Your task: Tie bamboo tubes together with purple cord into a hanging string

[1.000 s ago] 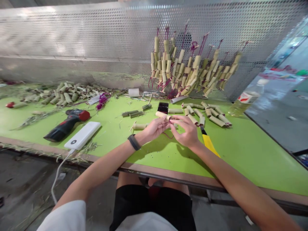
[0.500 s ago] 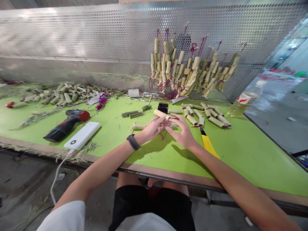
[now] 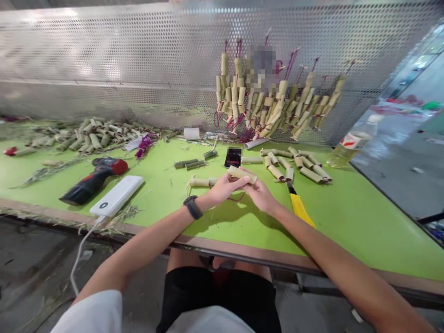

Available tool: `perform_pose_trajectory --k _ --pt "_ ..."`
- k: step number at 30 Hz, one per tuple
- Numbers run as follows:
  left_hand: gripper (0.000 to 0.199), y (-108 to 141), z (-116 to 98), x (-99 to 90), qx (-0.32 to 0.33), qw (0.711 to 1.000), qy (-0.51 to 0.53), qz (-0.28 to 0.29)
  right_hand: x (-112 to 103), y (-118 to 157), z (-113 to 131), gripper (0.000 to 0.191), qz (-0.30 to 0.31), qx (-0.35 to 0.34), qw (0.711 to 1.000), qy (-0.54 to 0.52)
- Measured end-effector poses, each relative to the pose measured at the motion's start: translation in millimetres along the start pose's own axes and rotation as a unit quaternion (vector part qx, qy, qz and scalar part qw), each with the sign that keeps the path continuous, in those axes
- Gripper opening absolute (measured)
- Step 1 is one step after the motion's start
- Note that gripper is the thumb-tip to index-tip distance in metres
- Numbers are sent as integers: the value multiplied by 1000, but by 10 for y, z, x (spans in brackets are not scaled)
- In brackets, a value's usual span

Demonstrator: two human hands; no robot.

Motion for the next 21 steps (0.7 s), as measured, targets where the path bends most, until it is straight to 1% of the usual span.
perform_pose_trajectory --k 2,3,5,7,9,11,16,21 --pt "53 -26 -63 -48 19 1000 3 -24 -75 -22 24 59 -20 19 999 -33" --pt "53 -35 -93 -103 28 999 1 -47 -127 -29 43 57 -35 25 998 -37" --pt "56 -43 -162 -251 52 993 -10 -102 -253 -35 70 50 -72 35 996 -26" --pt "56 -44 -210 -362 66 988 -33 -134 -361 -35 63 48 -101 48 994 -12" --pt "52 -52 -213 -394 61 988 -56 -130 -418 -39 30 50 -111 61 992 -3" --pt "50 -56 -174 -383 42 990 -62 -115 -424 -52 -10 53 -103 70 992 -3" --pt "49 -38 -72 -388 6 993 -30 -118 -374 -102 -82 60 -60 91 993 -42" --pt "50 -47 -10 -340 -10 996 -15 -89 -354 -119 -89 58 -46 106 992 -50"
Point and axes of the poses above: each hand's wrist, its own y-axis away from the middle knuckle, its own x-axis out of the palm, z = x × y, the point moved 10 cm from there along -y, towards the middle knuckle, and after that the axes turned 9 degrees about x, right-handed, at the moved point
